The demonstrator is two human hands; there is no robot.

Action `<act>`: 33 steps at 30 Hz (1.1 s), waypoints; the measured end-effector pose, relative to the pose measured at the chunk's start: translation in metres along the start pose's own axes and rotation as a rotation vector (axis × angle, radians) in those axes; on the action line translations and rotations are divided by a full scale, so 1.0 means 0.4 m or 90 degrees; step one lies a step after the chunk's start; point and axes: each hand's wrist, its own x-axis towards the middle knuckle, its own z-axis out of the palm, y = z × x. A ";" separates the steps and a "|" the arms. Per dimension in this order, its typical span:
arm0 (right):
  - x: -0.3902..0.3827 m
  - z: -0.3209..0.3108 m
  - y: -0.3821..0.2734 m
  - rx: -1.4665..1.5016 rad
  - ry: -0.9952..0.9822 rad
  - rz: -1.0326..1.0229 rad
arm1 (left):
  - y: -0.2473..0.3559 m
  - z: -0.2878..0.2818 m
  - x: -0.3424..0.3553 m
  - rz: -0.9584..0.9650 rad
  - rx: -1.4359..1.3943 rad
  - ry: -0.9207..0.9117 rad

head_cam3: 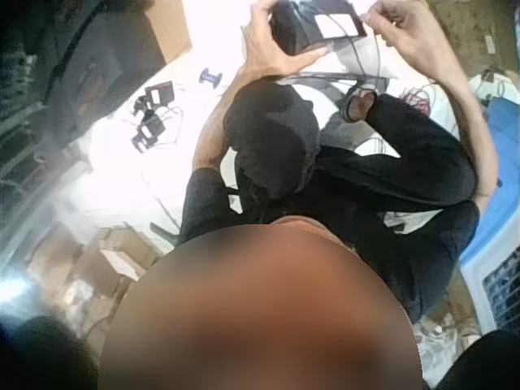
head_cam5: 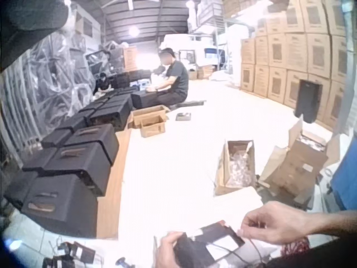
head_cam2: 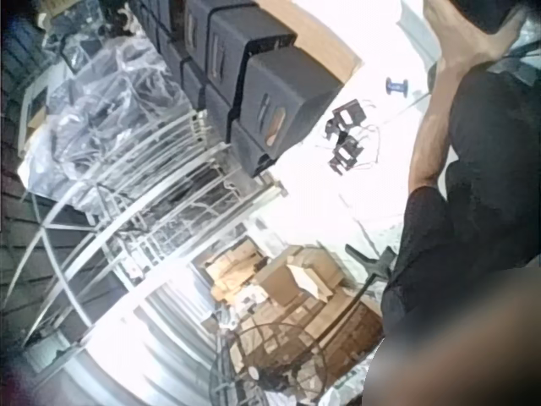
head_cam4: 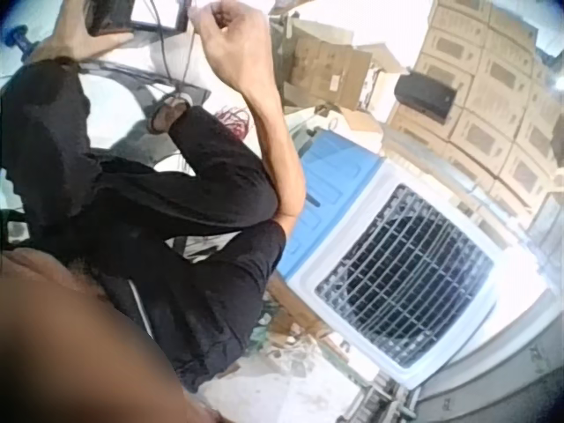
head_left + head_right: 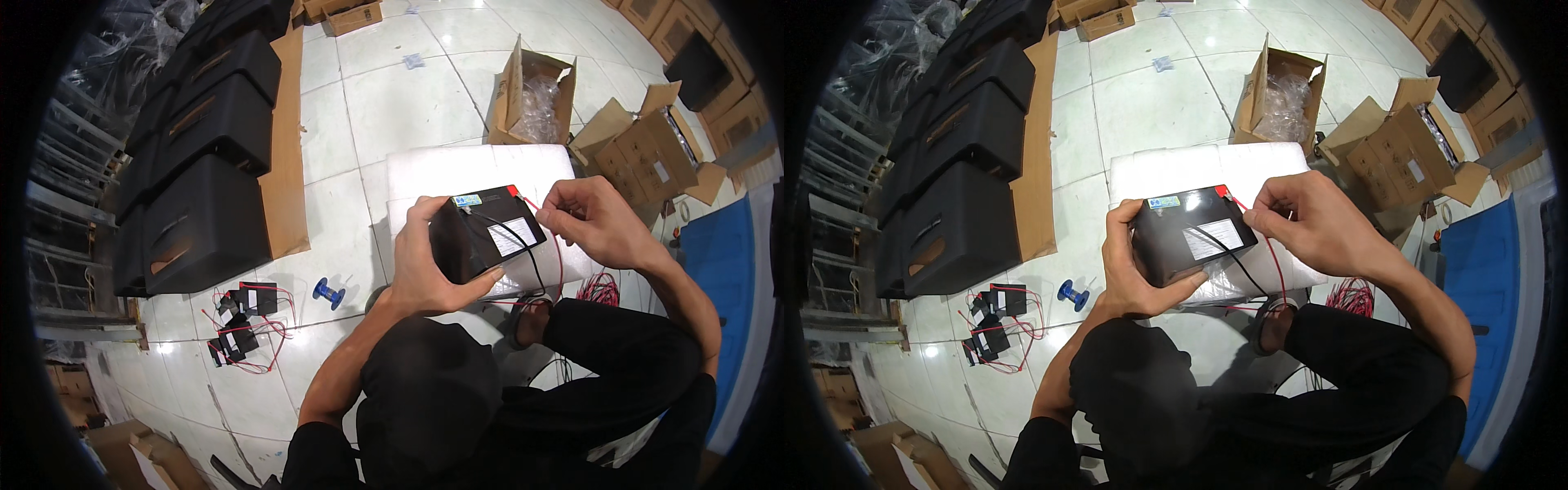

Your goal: The person sits on the floor and solders red and black wires to the terminals of small black electronic boxes. They use a soldering iron and solder wire to attach the wires, then place the finished units aside.

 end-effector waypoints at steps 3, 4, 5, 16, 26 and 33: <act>0.004 -0.007 0.006 0.068 -0.014 0.020 | 0.007 0.002 0.002 -0.025 0.005 -0.003; 0.010 -0.006 0.006 0.099 -0.023 0.026 | 0.009 -0.003 0.003 -0.032 0.019 -0.011; 0.013 -0.005 0.005 0.105 -0.021 0.032 | 0.014 -0.006 -0.001 -0.047 0.060 -0.005; 0.010 0.003 -0.006 0.120 -0.016 0.087 | 0.006 -0.009 -0.001 -0.023 0.057 0.041; 0.008 0.004 -0.010 0.141 -0.010 0.081 | 0.004 -0.010 -0.006 -0.096 -0.022 0.061; -0.001 0.028 -0.002 0.208 -0.077 -0.024 | 0.002 -0.011 -0.015 -0.171 -0.229 0.152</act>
